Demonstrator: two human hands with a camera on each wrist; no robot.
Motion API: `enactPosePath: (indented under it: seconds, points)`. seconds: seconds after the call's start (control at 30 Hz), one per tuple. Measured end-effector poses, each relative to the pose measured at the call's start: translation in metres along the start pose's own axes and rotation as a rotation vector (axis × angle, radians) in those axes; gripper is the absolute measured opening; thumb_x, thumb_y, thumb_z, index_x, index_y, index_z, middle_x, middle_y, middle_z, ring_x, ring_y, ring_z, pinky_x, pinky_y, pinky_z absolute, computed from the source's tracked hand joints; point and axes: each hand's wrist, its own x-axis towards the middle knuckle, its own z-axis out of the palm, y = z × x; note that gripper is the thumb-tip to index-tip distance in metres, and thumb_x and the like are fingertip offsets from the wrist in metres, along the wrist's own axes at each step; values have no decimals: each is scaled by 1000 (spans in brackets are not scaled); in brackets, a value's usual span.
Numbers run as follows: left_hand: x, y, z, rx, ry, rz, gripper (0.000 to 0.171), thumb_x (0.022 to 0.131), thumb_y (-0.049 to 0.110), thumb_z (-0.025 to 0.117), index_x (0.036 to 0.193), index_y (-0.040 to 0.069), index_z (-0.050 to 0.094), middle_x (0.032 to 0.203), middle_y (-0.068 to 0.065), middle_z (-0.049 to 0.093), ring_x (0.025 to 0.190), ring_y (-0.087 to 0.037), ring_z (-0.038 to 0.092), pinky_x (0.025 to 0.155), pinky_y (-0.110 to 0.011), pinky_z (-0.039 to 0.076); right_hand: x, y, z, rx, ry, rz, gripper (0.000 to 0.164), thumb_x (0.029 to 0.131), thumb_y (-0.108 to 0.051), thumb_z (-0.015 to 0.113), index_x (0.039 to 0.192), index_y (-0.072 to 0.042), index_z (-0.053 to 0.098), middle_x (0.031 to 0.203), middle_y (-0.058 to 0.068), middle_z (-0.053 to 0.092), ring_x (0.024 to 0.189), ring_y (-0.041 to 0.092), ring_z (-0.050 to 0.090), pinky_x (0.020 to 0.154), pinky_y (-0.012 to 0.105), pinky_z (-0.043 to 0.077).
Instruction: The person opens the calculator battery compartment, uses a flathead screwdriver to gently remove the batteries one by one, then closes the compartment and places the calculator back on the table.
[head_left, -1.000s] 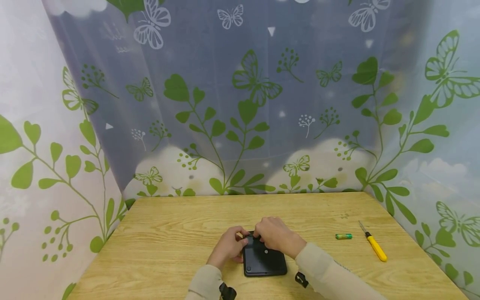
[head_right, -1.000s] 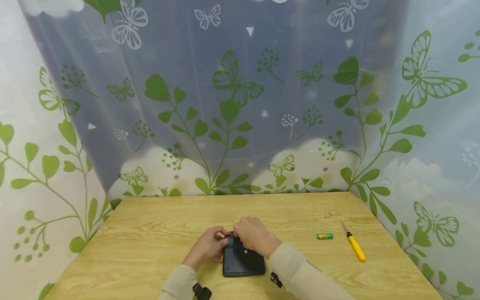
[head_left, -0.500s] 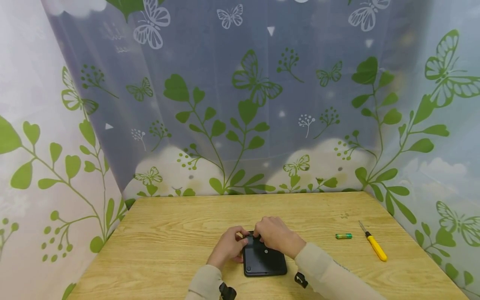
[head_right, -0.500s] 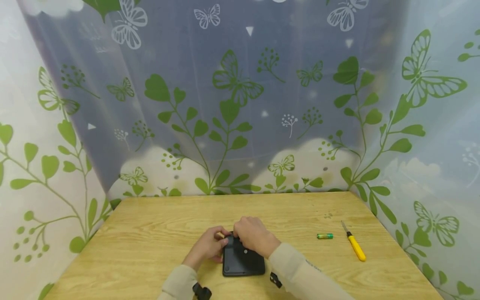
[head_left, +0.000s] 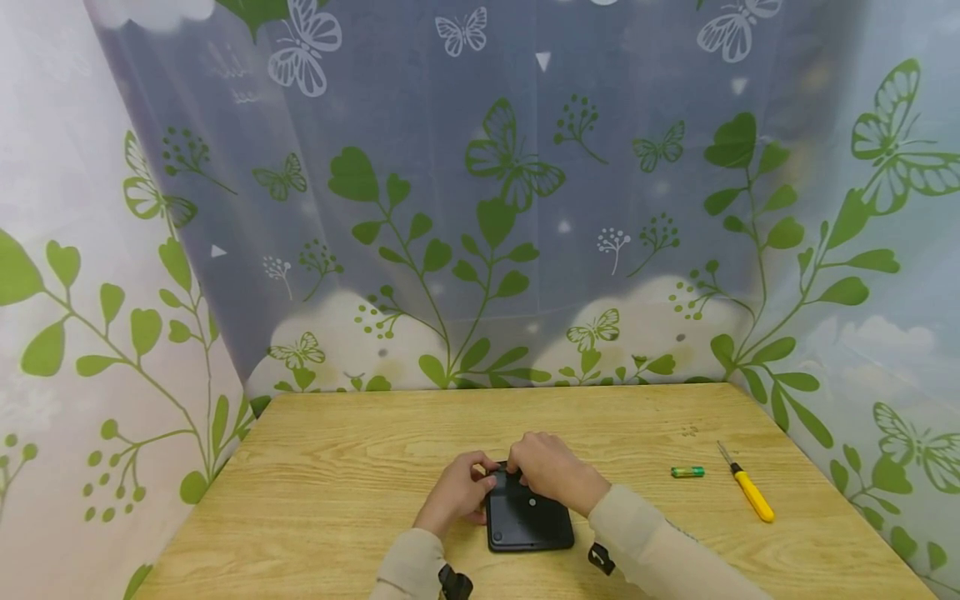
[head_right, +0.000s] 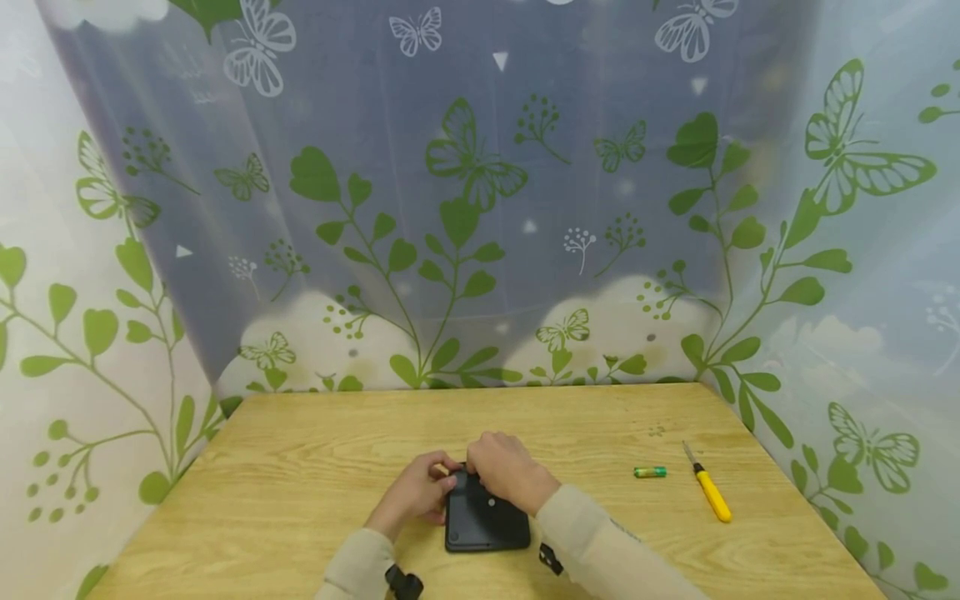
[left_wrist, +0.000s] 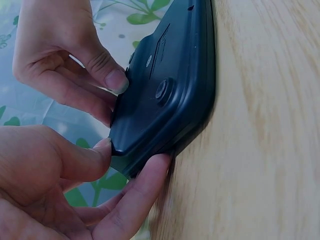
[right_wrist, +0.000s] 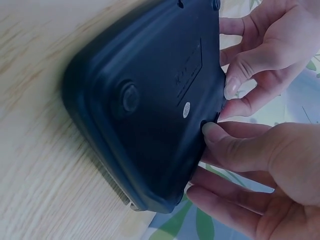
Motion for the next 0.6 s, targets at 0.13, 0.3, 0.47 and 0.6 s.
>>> enactPosePath:
  seconds: [0.13, 0.3, 0.47, 0.6]
  points:
    - [-1, 0, 0, 0, -1, 2, 14, 102, 4, 61, 115, 7, 66, 94, -12, 66, 66, -21, 64, 48, -33, 61, 0, 1, 0, 6, 12, -7, 19, 81, -4, 85, 97, -13, 84, 92, 3, 79, 81, 19, 74, 64, 29, 63]
    - [0, -1, 0, 4, -3, 2, 14, 102, 4, 62, 115, 7, 66, 93, -12, 66, 66, -22, 64, 48, -34, 61, 0, 1, 0, 28, 7, -21, 18, 81, -3, 84, 96, -13, 84, 90, 3, 79, 79, 18, 74, 62, 26, 61]
    - [0, -1, 0, 5, -3, 0, 14, 102, 5, 62, 115, 8, 66, 93, -11, 66, 67, -22, 64, 48, -33, 61, 0, 1, -2, 18, -4, -45, 15, 81, -1, 84, 92, -12, 83, 84, 2, 78, 74, 16, 72, 60, 23, 59]
    - [0, -2, 0, 2, -6, 0, 14, 102, 5, 62, 115, 7, 66, 93, -12, 67, 67, -21, 65, 48, -33, 61, 1, 1, -3, -5, -19, -50, 15, 82, 1, 83, 90, -12, 83, 81, 2, 76, 72, 16, 71, 59, 23, 58]
